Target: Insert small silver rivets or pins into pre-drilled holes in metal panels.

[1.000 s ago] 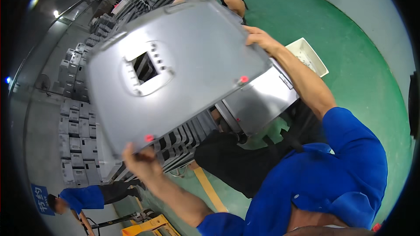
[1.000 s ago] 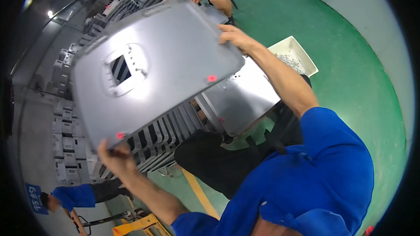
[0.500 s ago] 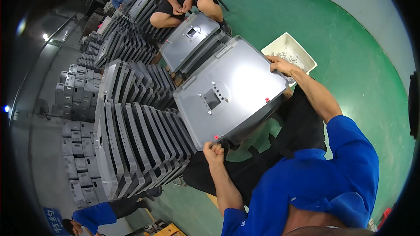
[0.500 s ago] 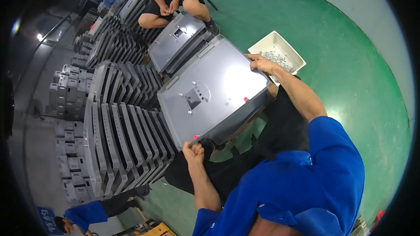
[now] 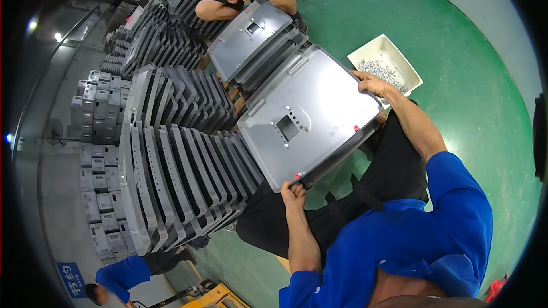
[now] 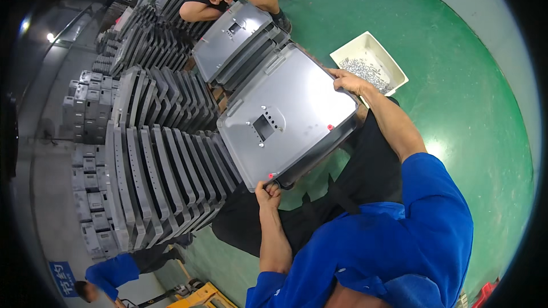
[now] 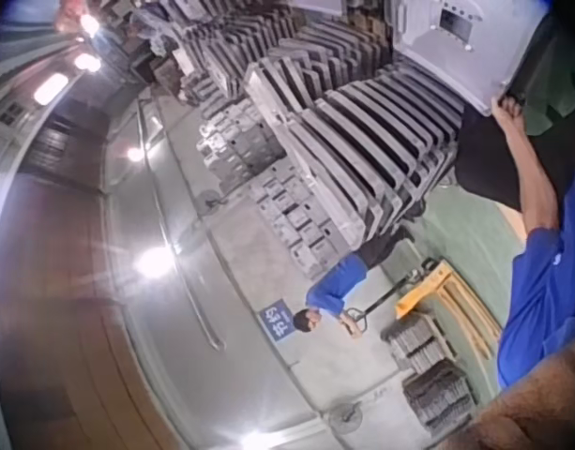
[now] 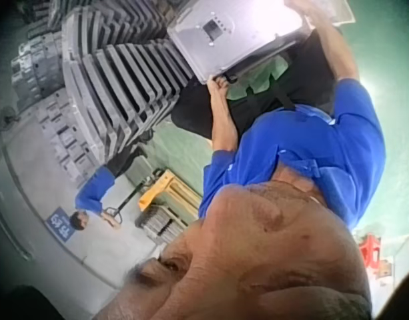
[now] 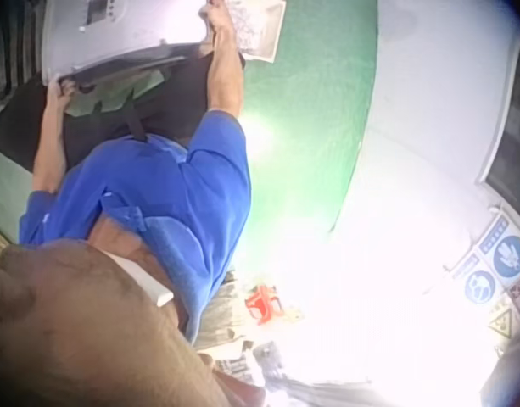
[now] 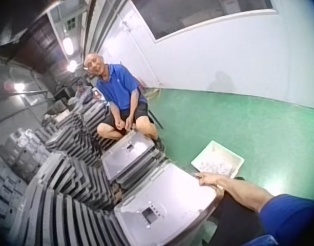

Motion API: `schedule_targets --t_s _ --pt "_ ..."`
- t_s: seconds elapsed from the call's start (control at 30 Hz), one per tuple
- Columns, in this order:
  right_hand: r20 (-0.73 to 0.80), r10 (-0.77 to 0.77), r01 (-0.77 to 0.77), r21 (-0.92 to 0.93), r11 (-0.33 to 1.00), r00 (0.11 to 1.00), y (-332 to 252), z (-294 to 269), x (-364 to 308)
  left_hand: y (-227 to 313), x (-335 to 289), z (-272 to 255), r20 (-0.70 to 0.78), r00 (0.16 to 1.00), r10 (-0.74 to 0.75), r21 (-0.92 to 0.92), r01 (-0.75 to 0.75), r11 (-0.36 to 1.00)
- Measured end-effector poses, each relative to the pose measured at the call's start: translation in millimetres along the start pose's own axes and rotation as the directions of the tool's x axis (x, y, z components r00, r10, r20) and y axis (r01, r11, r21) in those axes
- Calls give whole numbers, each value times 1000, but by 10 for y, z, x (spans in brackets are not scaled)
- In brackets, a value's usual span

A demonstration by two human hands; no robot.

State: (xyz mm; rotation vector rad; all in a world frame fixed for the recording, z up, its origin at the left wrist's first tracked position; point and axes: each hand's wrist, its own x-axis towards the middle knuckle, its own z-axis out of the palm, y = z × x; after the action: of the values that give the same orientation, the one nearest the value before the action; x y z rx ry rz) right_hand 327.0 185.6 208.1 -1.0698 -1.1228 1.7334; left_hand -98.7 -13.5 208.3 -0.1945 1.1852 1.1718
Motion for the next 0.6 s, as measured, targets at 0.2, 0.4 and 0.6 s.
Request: schedule_targets --t_s 0.2,0.4,0.6 --pt "13 75 -73 -74 995 997 182 -136 111 -100 126 -2 -81 996 -35 14 36 999" --pt "-46 108 -115 -182 977 993 260 -115 190 -164 242 -91 -134 987 -88 148 108 983" --pt "-136 104 -137 -255 957 985 269 -69 189 -136 212 -48 -211 973 -91 325 158 932"
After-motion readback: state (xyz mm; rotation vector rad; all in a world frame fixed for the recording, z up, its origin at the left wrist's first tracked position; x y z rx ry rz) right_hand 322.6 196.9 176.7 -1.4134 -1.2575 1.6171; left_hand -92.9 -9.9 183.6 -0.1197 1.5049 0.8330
